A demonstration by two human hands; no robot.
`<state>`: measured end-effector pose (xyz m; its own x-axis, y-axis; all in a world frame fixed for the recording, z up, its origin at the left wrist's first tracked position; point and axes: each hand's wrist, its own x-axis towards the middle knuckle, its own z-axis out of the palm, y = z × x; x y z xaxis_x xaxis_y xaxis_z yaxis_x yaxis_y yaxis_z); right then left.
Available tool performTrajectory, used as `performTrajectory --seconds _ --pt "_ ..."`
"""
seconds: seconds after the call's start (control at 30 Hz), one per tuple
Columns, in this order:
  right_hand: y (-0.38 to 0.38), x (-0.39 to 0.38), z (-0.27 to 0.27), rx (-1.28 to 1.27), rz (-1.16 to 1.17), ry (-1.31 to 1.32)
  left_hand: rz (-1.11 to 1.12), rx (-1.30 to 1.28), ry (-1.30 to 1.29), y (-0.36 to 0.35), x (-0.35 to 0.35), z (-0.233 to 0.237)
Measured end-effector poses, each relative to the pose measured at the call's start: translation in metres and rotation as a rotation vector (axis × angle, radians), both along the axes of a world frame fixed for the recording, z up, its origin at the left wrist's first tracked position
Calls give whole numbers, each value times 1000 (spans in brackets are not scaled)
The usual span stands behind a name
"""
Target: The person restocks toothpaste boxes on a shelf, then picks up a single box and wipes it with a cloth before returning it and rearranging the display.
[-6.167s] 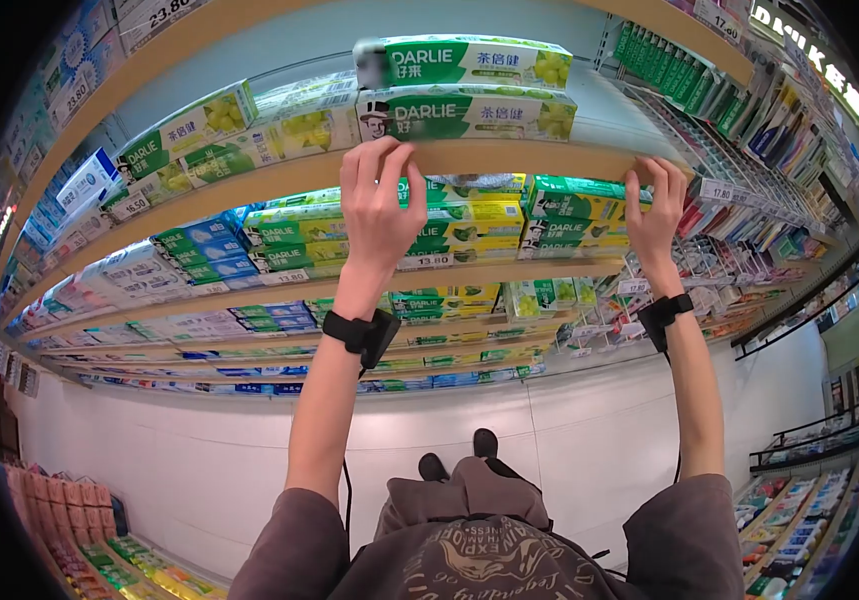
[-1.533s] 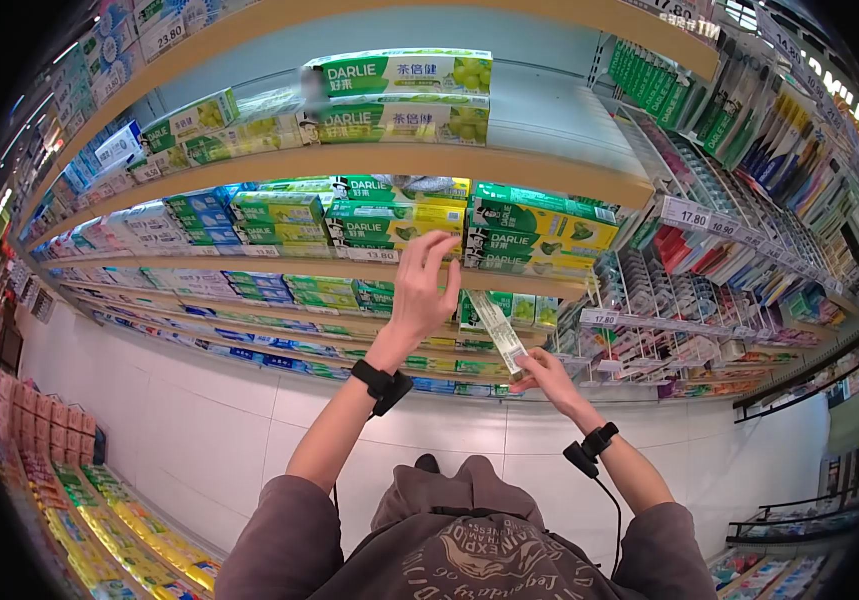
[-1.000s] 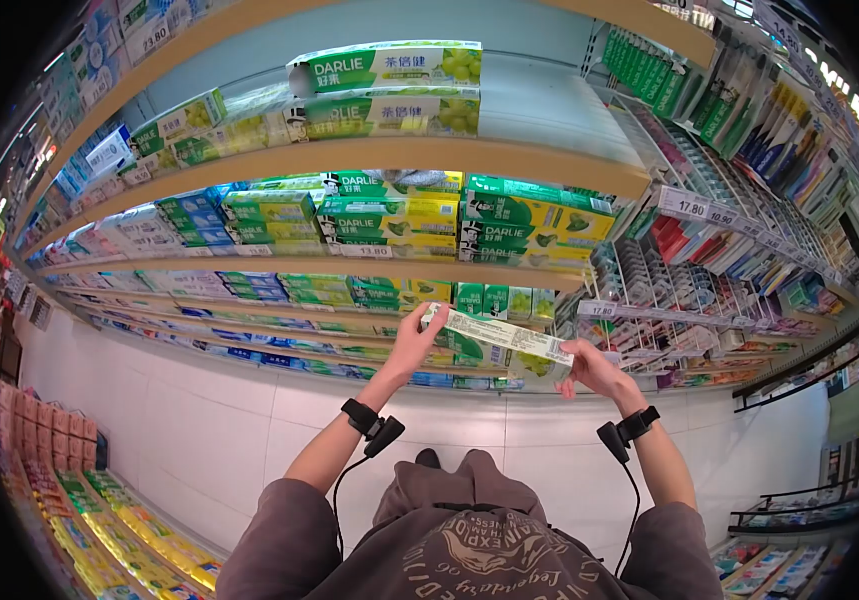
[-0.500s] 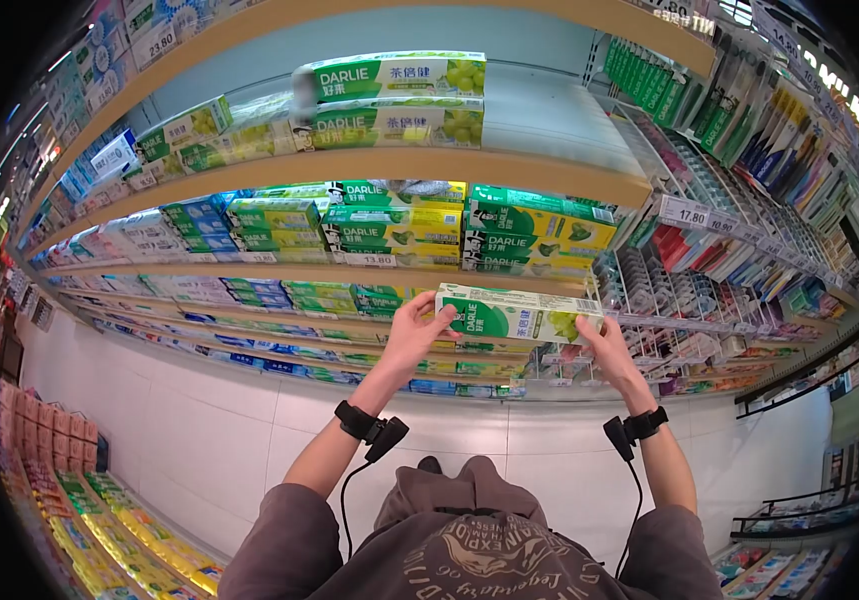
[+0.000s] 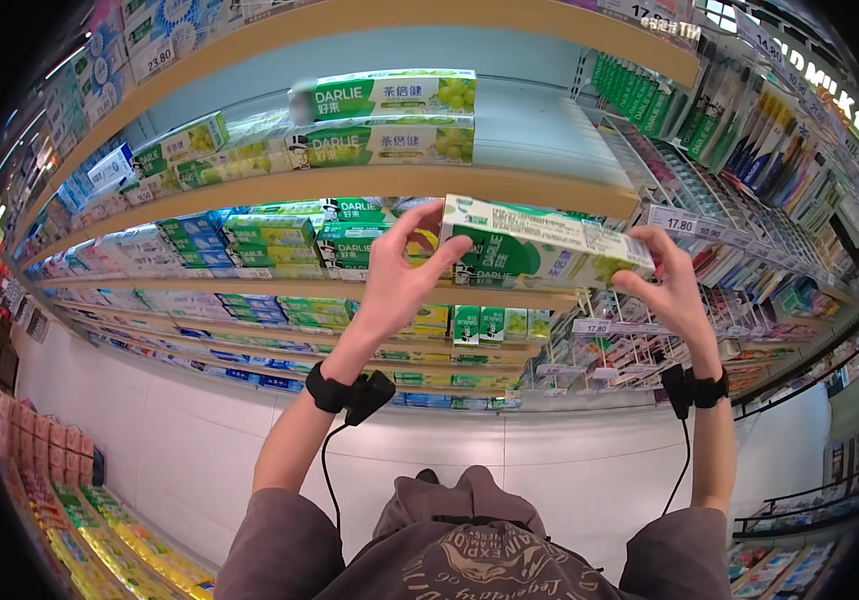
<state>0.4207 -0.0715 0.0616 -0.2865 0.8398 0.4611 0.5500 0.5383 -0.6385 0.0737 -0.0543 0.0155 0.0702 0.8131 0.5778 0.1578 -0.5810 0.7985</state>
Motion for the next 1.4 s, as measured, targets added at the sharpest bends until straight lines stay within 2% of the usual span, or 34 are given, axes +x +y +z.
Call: performTrajectory --seconds 0.03,0.17,0.37,0.63,0.97,1.03,1.13,1.27,1.33,1.4 --pt "6 2 10 36 -22 -23 80 103 126 4 2 15" --pt "23 3 60 334 -84 -181 206 275 183 29 12 52" --pt "51 10 88 318 -150 -124 201 294 180 59 24 86" --pt "77 20 90 309 -176 -13 205 377 121 81 36 91" --pt "79 17 93 249 -211 -15 128 421 116 91 35 91" --pt "77 14 94 341 -162 -87 96 435 117 89 33 89" --pt "76 12 95 404 -143 -159 58 300 174 81 29 89" --pt "75 10 92 340 -143 -172 -24 159 5 74 31 93" --pt "79 10 86 142 -44 41 -48 111 -59 74 31 94" --pt "82 10 86 131 -30 74 -17 148 -108 75 33 94"
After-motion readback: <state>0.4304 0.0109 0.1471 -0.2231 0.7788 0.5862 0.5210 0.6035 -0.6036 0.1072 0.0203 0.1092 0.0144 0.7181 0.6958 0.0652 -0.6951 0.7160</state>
